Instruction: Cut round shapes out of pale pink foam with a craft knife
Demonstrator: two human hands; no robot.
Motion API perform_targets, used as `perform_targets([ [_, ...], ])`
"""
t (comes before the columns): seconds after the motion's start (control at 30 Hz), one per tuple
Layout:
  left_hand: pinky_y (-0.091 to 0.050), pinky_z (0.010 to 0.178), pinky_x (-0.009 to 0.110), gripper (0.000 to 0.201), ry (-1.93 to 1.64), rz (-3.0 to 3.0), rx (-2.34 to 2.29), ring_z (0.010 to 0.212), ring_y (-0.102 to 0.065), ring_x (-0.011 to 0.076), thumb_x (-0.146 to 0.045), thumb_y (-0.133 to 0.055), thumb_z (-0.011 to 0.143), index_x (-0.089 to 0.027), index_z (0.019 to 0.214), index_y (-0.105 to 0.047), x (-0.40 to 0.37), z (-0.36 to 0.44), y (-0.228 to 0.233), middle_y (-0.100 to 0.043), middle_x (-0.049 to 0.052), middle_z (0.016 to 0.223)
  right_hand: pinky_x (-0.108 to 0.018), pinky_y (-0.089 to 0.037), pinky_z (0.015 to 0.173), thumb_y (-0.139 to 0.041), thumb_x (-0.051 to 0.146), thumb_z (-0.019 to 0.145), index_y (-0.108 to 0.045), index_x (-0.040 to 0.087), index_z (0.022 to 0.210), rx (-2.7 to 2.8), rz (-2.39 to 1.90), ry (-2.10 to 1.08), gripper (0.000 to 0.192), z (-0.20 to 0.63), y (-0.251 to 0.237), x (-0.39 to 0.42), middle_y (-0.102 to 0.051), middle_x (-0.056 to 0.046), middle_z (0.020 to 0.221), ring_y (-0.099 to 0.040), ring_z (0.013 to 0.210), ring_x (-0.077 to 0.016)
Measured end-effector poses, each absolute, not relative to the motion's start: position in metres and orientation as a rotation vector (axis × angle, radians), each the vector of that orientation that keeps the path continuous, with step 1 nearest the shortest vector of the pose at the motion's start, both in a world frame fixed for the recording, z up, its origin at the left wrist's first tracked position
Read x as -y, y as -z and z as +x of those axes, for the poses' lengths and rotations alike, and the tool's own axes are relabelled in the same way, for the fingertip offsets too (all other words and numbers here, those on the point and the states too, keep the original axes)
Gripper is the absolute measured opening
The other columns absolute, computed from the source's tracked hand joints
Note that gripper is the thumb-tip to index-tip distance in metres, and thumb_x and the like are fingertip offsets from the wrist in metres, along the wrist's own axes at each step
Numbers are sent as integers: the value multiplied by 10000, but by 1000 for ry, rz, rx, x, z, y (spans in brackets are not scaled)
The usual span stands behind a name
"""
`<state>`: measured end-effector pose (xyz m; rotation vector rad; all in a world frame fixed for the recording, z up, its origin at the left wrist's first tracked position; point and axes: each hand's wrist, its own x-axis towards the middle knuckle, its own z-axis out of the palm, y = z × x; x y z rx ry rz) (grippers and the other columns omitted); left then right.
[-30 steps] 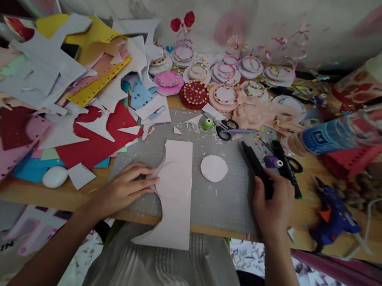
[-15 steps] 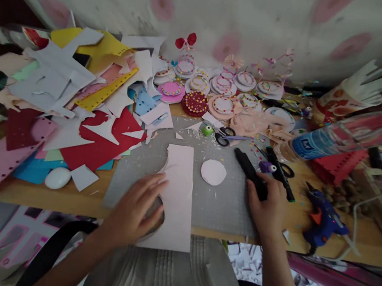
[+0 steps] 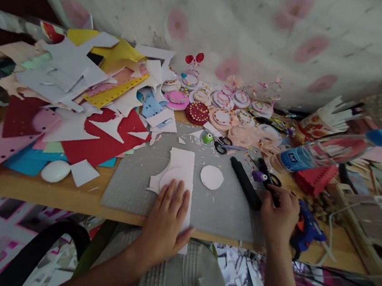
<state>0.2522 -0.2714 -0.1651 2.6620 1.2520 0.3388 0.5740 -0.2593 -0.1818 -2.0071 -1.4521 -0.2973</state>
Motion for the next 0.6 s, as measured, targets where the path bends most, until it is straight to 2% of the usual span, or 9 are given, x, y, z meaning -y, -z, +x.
perform_targets([
  [0.1, -211, 1150, 568, 779, -300, 2629, -1244, 1454, -132, 441, -396, -566, 829, -19, 1461, -313, 270, 251, 163, -226, 268, 1563, -384, -459, 673, -568, 367, 826, -678, 146, 980, 1477, -2031, 256, 291, 590, 178, 254, -582, -78, 819, -548, 687, -222],
  [0.27, -158, 1177, 559, 759, -245, 2600, -1130, 1470, -90, 410, -336, -568, 794, -52, 1458, -334, 266, 239, 160, -199, 231, 1584, -412, -444, 684, -549, 542, 791, -676, 137, 989, 1607, -2086, 258, 468, 610, 180, 240, -590, -100, 807, -538, 711, -252],
  [0.47, -133, 1182, 579, 777, -259, 2586, -1099, 1474, -40, 411, -326, -573, 783, -33, 1458, -324, 266, 235, 160, -169, 239, 1589, -458, -416, 702, -502, 520, 801, -639, 192, 808, 1696, -2112, 240, 355, 619, 169, 233, -613, -100, 732, -561, 706, -292],
  [0.6, -115, 1181, 598, 743, -288, 2569, -1155, 1465, -49, 438, -349, -565, 795, -25, 1433, -368, 269, 241, 163, -191, 243, 1582, -400, -446, 643, -482, 464, 868, -618, 242, 890, 1677, -2072, 147, 261, 601, 148, 242, -648, -97, 775, -604, 712, -278],
])
